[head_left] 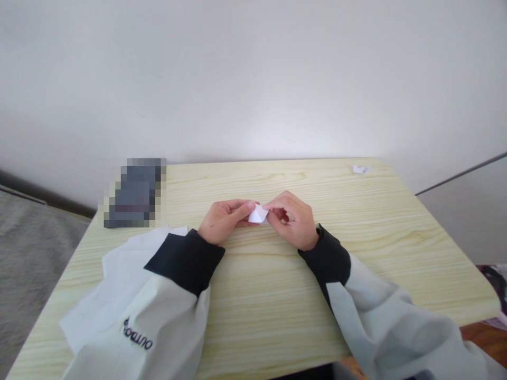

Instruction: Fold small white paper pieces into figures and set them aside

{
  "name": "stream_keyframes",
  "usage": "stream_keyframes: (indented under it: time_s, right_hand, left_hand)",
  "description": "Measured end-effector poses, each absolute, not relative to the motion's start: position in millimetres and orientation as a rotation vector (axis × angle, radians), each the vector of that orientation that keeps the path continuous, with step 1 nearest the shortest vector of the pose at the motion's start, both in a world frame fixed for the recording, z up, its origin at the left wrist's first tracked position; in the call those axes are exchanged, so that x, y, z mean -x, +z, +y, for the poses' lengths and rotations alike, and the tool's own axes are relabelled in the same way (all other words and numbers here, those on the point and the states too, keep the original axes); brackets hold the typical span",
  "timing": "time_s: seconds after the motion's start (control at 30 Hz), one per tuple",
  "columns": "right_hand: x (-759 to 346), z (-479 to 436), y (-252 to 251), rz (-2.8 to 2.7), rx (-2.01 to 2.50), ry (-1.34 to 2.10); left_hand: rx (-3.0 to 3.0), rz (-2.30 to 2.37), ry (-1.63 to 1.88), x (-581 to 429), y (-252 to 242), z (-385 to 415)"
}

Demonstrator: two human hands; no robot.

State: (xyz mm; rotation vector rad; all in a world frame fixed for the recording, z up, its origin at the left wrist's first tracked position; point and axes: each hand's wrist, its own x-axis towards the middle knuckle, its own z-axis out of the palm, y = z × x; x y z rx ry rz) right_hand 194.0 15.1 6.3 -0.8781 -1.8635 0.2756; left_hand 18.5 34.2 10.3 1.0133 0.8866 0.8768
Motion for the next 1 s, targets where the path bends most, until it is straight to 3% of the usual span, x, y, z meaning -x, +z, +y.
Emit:
stream_keyframes:
  time_s: [1.0]
  right_hand:
    - [-191.8,17.2,6.6,-1.669,1.241,0.816]
  left_hand:
    - [-1.107,1.076,1.004,-18.8,8.5,33.3]
